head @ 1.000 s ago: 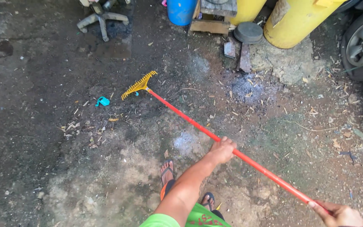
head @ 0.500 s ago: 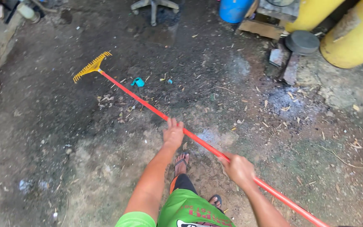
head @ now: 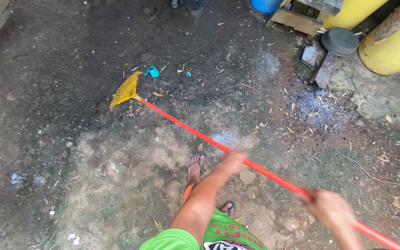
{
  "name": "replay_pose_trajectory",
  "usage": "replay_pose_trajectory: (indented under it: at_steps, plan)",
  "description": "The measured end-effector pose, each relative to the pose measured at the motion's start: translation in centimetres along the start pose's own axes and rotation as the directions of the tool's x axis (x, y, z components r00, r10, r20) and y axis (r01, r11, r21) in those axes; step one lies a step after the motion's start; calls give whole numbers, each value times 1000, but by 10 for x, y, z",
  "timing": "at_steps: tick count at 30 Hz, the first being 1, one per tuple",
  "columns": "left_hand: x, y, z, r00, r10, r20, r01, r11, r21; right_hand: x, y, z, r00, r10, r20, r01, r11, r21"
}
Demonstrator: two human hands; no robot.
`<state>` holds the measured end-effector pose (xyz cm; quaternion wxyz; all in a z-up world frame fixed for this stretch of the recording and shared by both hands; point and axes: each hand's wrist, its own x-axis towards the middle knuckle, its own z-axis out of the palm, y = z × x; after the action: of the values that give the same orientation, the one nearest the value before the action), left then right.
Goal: Raking leaves and debris from an outdoor dirt and concrete area.
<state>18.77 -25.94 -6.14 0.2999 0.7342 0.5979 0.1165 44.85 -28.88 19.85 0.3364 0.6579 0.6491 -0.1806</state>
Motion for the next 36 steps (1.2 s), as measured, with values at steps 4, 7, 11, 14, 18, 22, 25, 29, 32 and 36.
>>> replay_pose_trajectory:
  at_steps: [4, 7, 11, 14, 18, 22, 25, 29, 32, 36]
  plan:
    - [4, 115, -16, 953, 56, 297, -50, 998, -28, 2, 130, 41, 987, 157, 18, -158, 972, 174]
    - [5, 136, 0, 951, 59, 304, -71, 997, 30, 5, 162, 65, 974, 225, 37, -228, 963, 141]
    - [-23, 89, -7, 975, -5, 222, -20, 994, 111, -10, 101, 77, 986, 68, -151, -50, 991, 120]
    - [-42, 31, 3, 992, -98, 75, 92, 993, 74, -1, 50, 81, 972, -96, -214, 133, 977, 166]
    - [-77, -33, -3, 963, -268, -19, 266, 941, 208, -10, -27, 63, 970, -186, -156, 205, 971, 120]
    - [-94, -53, -51, 902, -425, -80, 432, 883, 183, 28, -57, 68, 896, -319, -308, 365, 925, 103]
    - [-94, -70, -35, 811, -559, -173, 577, 813, 81, 28, -54, 43, 960, -251, -121, 260, 963, 65]
    - [-50, -42, 31, 875, -483, 18, 481, 874, 60, 22, 45, 13, 991, -129, 37, 132, 988, -79]
    - [5, 39, 64, 961, -233, 152, 209, 965, 159, 59, 169, 27, 990, -30, 139, 39, 997, -64]
    - [35, 131, 23, 974, -23, 225, 21, 1000, 13, 103, 255, 75, 974, 177, 143, -200, 967, 159]
